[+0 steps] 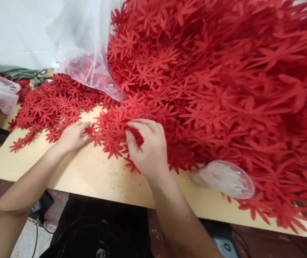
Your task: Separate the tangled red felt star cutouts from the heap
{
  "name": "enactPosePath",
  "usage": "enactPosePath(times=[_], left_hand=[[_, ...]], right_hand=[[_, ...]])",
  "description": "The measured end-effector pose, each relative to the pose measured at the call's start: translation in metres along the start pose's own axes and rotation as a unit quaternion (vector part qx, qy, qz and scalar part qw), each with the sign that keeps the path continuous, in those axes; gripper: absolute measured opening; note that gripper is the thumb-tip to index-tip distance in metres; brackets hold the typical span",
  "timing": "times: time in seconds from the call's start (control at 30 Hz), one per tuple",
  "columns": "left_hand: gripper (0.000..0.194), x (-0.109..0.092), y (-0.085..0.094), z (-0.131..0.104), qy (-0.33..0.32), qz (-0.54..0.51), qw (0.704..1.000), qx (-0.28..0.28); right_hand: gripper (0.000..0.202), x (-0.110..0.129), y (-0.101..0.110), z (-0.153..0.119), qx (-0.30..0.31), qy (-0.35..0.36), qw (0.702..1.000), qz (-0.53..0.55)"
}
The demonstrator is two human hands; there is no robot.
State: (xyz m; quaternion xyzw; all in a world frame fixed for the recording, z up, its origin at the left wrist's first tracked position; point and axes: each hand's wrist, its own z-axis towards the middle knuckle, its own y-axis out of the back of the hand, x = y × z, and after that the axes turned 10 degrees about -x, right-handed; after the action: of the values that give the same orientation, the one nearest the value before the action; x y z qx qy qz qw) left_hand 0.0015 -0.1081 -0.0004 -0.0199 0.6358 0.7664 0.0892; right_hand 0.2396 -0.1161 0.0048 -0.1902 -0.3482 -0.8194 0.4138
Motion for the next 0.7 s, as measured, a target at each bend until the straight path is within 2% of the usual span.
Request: enactPosePath(times=[0.1, 0.17, 0.27, 0.37, 0.43, 0.5, 0.6, 0.7], left_hand=[[0.038, -0.008, -0.008, -0.002, -0.014, -0.001, 1.0, 0.017], [0.036, -0.013, -0.012, 0.0, -0.012, -0.029, 0.999, 0.018], [0.03, -0.021, -0.02, 0.005, 0.001, -0.096, 0.995, 0.032], [0.027, -0.033, -0.026, 0.009, 0.025, -0.153, 0.986, 0.058], [0.028, -0.041, -0.026, 0.012, 0.028, -0.17, 0.983, 0.071], [0.028, -0.047, -0.023, 0.016, 0.012, -0.165, 0.984, 0.069], [0.031, -0.046, -0.016, 0.026, 0.013, -0.141, 0.99, 0.0], [0.057, -0.04, -0.018, 0.037, 0.058, -0.128, 0.987, -0.072]], right_hand=[[0.023, 0.003, -0.011, -0.009, 0.047, 0.022, 0.999, -0.015], [0.033, 0.006, -0.022, -0.018, 0.113, 0.043, 0.992, -0.047], [0.056, 0.012, -0.039, -0.032, 0.234, 0.056, 0.964, -0.115], [0.073, 0.017, -0.051, -0.036, 0.296, 0.041, 0.939, -0.169], [0.074, 0.018, -0.051, -0.032, 0.299, 0.033, 0.933, -0.197], [0.065, 0.016, -0.045, -0.024, 0.279, 0.031, 0.933, -0.226], [0.059, 0.001, -0.028, -0.012, 0.199, 0.012, 0.944, -0.261], [0.08, -0.025, -0.014, -0.006, 0.11, -0.056, 0.955, -0.268]])
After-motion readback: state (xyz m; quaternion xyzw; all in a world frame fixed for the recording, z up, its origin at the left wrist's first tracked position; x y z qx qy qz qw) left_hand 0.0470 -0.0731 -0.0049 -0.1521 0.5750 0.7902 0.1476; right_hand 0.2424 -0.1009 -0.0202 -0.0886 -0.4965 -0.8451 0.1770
